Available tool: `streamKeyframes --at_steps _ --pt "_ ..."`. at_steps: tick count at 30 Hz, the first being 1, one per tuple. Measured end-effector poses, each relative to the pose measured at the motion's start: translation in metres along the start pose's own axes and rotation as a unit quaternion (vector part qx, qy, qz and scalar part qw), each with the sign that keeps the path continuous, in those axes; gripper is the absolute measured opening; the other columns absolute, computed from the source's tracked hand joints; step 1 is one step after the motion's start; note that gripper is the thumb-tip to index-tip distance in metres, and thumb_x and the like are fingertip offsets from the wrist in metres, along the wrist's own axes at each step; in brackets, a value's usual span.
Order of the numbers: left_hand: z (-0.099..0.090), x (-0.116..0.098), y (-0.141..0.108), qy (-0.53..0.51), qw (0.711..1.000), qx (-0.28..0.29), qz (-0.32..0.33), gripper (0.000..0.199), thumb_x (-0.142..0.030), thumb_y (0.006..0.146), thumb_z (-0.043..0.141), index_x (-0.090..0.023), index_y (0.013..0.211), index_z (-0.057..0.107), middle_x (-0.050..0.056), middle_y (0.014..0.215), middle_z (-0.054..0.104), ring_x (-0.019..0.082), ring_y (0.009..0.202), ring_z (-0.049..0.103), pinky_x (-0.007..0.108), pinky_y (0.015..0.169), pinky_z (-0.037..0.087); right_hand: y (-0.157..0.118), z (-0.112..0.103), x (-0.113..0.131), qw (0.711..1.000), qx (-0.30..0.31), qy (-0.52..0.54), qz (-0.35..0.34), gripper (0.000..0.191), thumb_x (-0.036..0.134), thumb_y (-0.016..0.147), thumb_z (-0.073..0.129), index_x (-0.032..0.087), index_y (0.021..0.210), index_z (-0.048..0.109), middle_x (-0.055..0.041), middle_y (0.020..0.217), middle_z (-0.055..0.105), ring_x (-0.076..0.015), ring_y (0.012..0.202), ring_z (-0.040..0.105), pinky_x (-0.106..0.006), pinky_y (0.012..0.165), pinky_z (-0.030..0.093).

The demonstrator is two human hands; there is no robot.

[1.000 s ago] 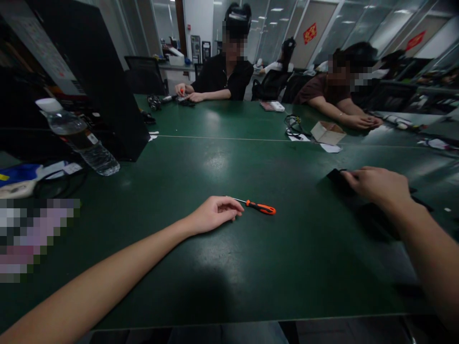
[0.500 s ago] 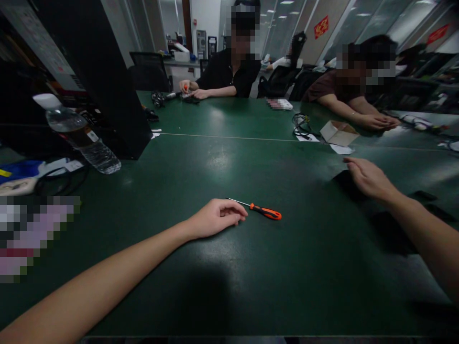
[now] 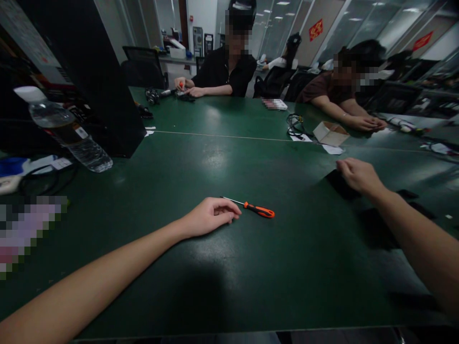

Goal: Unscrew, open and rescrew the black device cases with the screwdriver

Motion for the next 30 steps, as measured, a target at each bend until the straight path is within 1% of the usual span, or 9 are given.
streamKeyframes --at_steps 3,7,17,20,22,24,26,28,30 --pt "0.000 -0.001 0.000 0.007 1.000 -0.002 -0.001 0.017 -0.018 0.090 0.063 -0.014 0.104 0.072 0.007 0.097 0.074 0.016 0.086 0.067 0.030 0.081 0.052 -0.003 0.005 0.005 0.999 0.032 0.005 -0.003 0.036 0.048 0.096 0.034 0.025 0.073 0.049 -0.0148 0.086 0.067 -0.0240 0.080 0.057 -0.034 0.074 0.042" --pt "0.000 0.001 0.000 0.010 1.000 -0.003 0.003 0.017 -0.018 0.090 0.062 -0.014 0.103 0.072 0.008 0.097 0.074 0.016 0.085 0.067 0.031 0.080 0.052 -0.004 -0.002 0.006 0.999 0.048 0.008 0.014 0.035 0.045 0.099 0.032 0.025 0.078 0.051 -0.0167 0.095 0.070 -0.0243 0.087 0.059 -0.034 0.077 0.042" --pt "0.001 0.005 -0.001 0.010 1.000 -0.003 0.010 0.017 -0.016 0.091 0.061 -0.014 0.104 0.072 0.008 0.097 0.074 0.016 0.086 0.066 0.030 0.080 0.052 -0.006 0.002 0.006 0.997 0.053 -0.002 0.058 0.034 0.038 0.097 0.036 0.018 0.090 0.062 -0.0200 0.109 0.072 -0.0256 0.096 0.060 -0.034 0.083 0.042" --pt "0.001 0.006 0.000 0.007 1.000 -0.006 0.010 0.017 -0.016 0.091 0.061 -0.013 0.104 0.073 0.008 0.097 0.073 0.015 0.085 0.066 0.030 0.080 0.052 -0.003 -0.003 0.007 0.996 0.064 0.002 0.056 0.031 0.037 0.093 0.041 0.017 0.091 0.065 -0.0195 0.109 0.073 -0.0260 0.096 0.063 -0.034 0.083 0.044" --pt "0.001 0.006 0.000 0.002 1.000 -0.006 0.010 0.017 -0.016 0.091 0.061 -0.013 0.104 0.073 0.008 0.097 0.073 0.015 0.084 0.066 0.030 0.080 0.052 -0.007 -0.014 0.007 0.996 0.069 0.007 0.054 0.032 0.037 0.091 0.043 0.017 0.093 0.067 -0.0186 0.109 0.074 -0.0266 0.097 0.064 -0.034 0.084 0.046" --pt "0.001 0.005 0.001 -0.003 1.000 -0.005 0.010 0.017 -0.016 0.092 0.061 -0.013 0.103 0.073 0.008 0.097 0.073 0.015 0.084 0.065 0.031 0.080 0.052 -0.019 -0.028 0.006 0.997 0.058 0.007 0.056 0.037 0.039 0.091 0.040 0.016 0.099 0.069 -0.0193 0.116 0.073 -0.0287 0.103 0.066 -0.036 0.088 0.047" --pt "0.002 0.004 0.001 -0.009 1.000 -0.007 0.006 0.016 -0.017 0.092 0.060 -0.013 0.102 0.073 0.008 0.096 0.073 0.015 0.082 0.065 0.031 0.080 0.052 -0.045 -0.041 0.001 0.997 0.037 -0.002 0.071 0.045 0.045 0.091 0.038 0.016 0.108 0.067 -0.0212 0.123 0.071 -0.0326 0.110 0.066 -0.041 0.092 0.049" --pt "0.002 0.003 0.002 -0.019 1.000 -0.015 0.002 0.015 -0.017 0.092 0.060 -0.013 0.100 0.073 0.007 0.093 0.072 0.014 0.080 0.064 0.031 0.081 0.053 -0.083 -0.045 -0.009 0.994 0.032 -0.019 0.101 0.055 0.057 0.088 0.041 0.016 0.117 0.064 -0.0234 0.123 0.070 -0.0367 0.110 0.067 -0.046 0.091 0.052" --pt "0.002 0.003 0.002 -0.028 0.999 -0.022 0.001 0.015 -0.017 0.092 0.060 -0.013 0.099 0.073 0.006 0.092 0.072 0.013 0.078 0.064 0.031 0.080 0.053 -0.127 -0.039 -0.026 0.992 0.048 -0.041 0.113 0.068 0.067 0.082 0.045 0.017 0.125 0.059 -0.0256 0.123 0.069 -0.0382 0.107 0.069 -0.047 0.089 0.056"
Point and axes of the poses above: each hand's wrist, its own y-axis towards the middle knuckle, its own z-axis out of the palm, x = y × z, the point moved 4 cm from there along y, towards the middle knuckle
